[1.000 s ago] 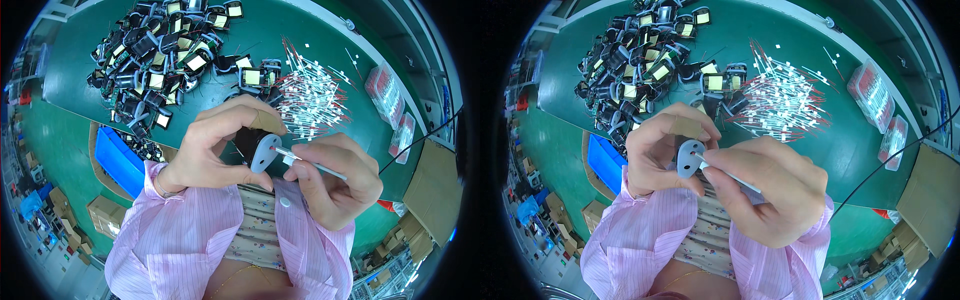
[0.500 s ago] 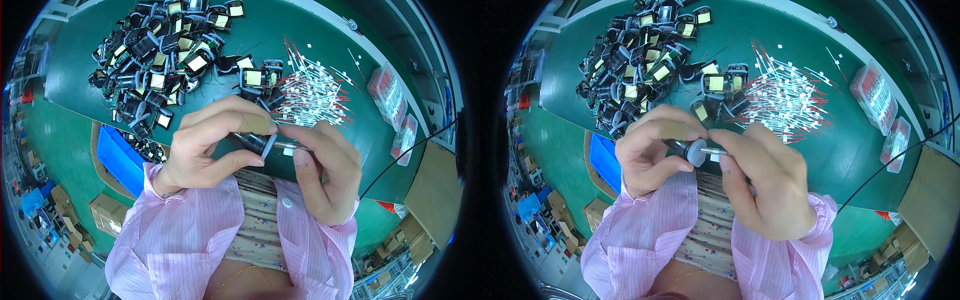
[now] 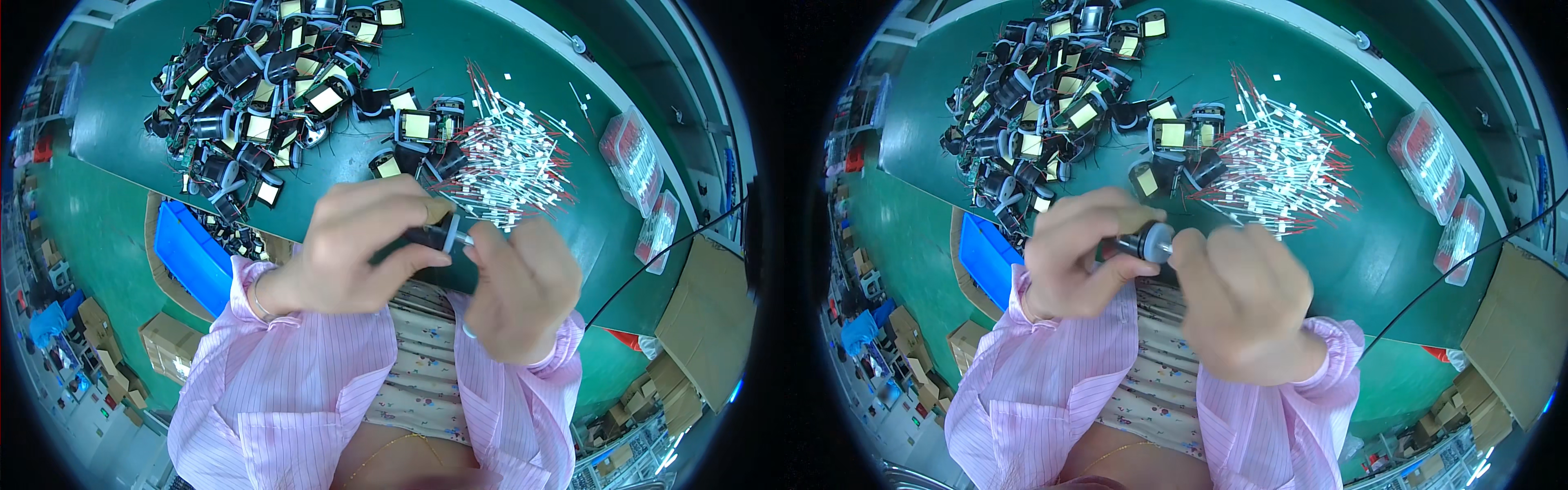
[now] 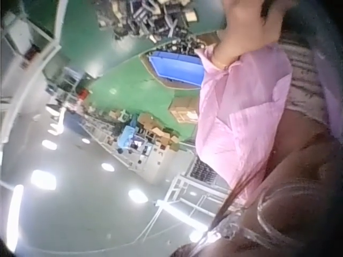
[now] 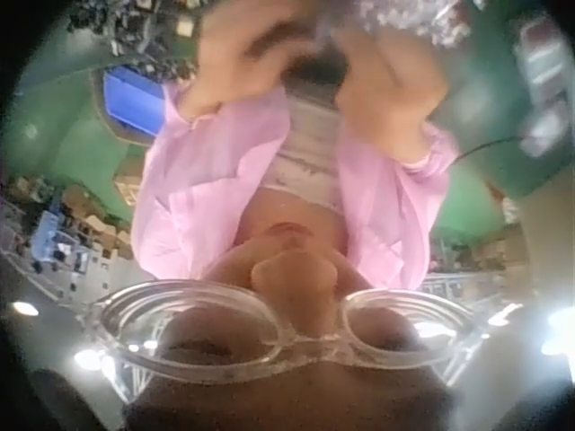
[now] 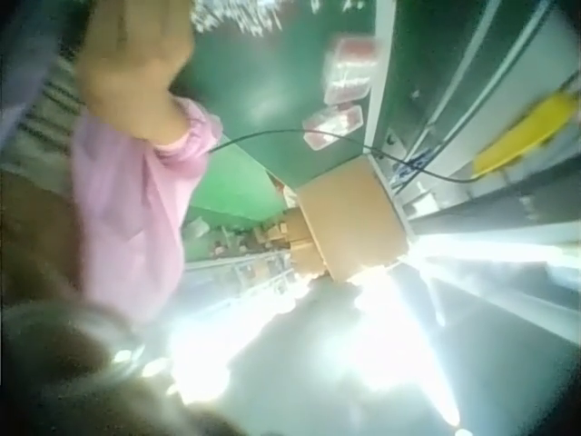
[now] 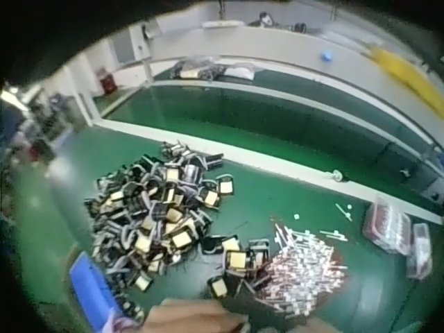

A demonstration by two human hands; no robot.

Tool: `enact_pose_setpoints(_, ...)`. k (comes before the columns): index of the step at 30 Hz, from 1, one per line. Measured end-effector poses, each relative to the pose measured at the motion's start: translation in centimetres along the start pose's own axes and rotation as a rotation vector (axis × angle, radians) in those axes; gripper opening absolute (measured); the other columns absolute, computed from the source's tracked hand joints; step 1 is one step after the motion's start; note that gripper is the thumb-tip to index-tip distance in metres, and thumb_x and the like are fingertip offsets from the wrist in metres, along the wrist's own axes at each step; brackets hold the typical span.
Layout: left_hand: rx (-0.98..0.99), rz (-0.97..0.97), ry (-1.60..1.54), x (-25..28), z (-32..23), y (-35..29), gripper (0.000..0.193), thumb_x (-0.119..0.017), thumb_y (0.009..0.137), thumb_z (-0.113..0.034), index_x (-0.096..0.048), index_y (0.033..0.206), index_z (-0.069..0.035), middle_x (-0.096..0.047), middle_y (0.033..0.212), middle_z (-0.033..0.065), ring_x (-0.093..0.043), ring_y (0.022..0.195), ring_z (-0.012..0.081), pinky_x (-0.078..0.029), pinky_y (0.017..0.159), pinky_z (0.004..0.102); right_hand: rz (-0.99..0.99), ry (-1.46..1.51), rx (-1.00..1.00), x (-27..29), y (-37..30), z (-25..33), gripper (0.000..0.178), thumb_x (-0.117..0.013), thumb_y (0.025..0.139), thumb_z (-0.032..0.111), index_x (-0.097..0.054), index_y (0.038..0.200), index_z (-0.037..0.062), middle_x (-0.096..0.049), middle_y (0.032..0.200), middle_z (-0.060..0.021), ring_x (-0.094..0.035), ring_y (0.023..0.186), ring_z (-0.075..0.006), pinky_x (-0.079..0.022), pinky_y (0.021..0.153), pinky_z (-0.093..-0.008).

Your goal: The person assembles small electronic components by hand, inserting wires into plastic electronic housings.

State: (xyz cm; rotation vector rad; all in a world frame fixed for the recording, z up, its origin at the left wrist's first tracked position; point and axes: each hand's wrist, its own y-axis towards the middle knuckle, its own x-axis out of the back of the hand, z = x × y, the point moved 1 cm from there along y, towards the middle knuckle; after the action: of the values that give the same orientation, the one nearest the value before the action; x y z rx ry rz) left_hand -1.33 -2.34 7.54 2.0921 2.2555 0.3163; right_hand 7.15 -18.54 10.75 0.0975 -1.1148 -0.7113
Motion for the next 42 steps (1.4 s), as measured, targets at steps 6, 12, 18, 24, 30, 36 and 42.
enact_pose_setpoints(6,-0.488,-0.119,0.338,0.0,-1.8,0.3,0.036,-0.081,0.065,-0.009,-0.064,0.089,0.012,-0.064,0.076,0.0215,-0.061,0.054,0.0240,-0.047,0.044,0.0296,-0.098,0.478,0.070,-0.8,-1.2,-1.8,0.025,-0.065,0.055,0.003,-0.067,0.079,0.0003,-0.036,0.062,-0.0039,-0.037,0.051,-0.0178,-0.029,0.043,-0.0296)
enact_pose_setpoints(12,-0.594,-0.337,0.644,-1.0,-3.8,0.2,0.019,-0.074,0.071,-0.006,-0.066,0.086,0.002,-0.066,0.072,0.0090,-0.056,0.053,0.0168,-0.035,0.041,0.0274,-0.254,0.529,0.043,-2.1,-2.3,-1.9,0.034,-0.067,0.051,0.003,-0.074,0.085,0.0062,-0.044,0.071,-0.0015,-0.044,0.064,-0.0193,-0.039,0.055,-0.0318)
enact_pose_setpoints(18,-0.587,-0.460,0.665,-1.5,-3.7,0.0,0.023,-0.074,0.067,-0.008,-0.066,0.087,-0.001,-0.065,0.068,0.0056,-0.053,0.054,0.0154,-0.035,0.045,0.0271,-0.247,0.641,0.009,-2.9,-2.0,-1.9,0.034,-0.067,0.053,0.003,-0.074,0.085,0.0076,-0.046,0.072,-0.0016,-0.045,0.067,-0.0204,-0.039,0.057,-0.0322)
enact_pose_setpoints(24,-0.545,-0.377,0.713,-1.0,-4.1,0.1,0.032,-0.074,0.063,-0.014,-0.066,0.089,0.002,-0.064,0.070,0.0074,-0.055,0.060,0.0167,-0.037,0.048,0.0286,-0.243,0.655,-0.011,-2.9,-2.0,-2.0,0.030,-0.068,0.055,0.004,-0.073,0.085,0.0042,-0.045,0.070,-0.0025,-0.045,0.066,-0.0210,-0.038,0.056,-0.0326)
enact_pose_setpoints(30,-0.363,-0.070,0.519,0.2,-1.7,-0.5,0.034,-0.076,0.063,-0.017,-0.067,0.087,0.005,-0.063,0.076,0.0119,-0.057,0.061,0.0233,-0.042,0.050,0.0321,-0.073,0.439,0.021,-1.3,-1.3,-1.0,0.019,-0.072,0.063,0.008,-0.068,0.079,-0.0003,-0.042,0.066,-0.0053,-0.043,0.061,-0.0227,-0.035,0.054,-0.0339)
enact_pose_setpoints(36,-0.258,0.036,0.330,0.5,-1.4,-0.7,0.030,-0.077,0.068,-0.014,-0.066,0.088,0.006,-0.063,0.077,0.0137,-0.060,0.063,0.0252,-0.046,0.053,0.0332,-0.030,0.540,-0.034,-0.9,-1.6,-1.1,0.017,-0.073,0.064,0.003,-0.065,0.078,-0.0042,-0.040,0.060,-0.0065,-0.042,0.052,-0.0218,-0.031,0.045,-0.0319)
enact_pose_setpoints(42,-0.209,-0.087,0.291,0.3,-1.3,-0.6,0.030,-0.074,0.067,-0.003,-0.064,0.093,0.008,-0.065,0.083,0.0177,-0.063,0.069,0.0241,-0.050,0.060,0.0311,-0.075,0.513,-0.092,-0.1,-1.8,-0.8,0.015,-0.072,0.065,-0.001,-0.065,0.077,-0.0061,-0.044,0.058,-0.0073,-0.043,0.049,-0.0200,-0.031,0.043,-0.0305)
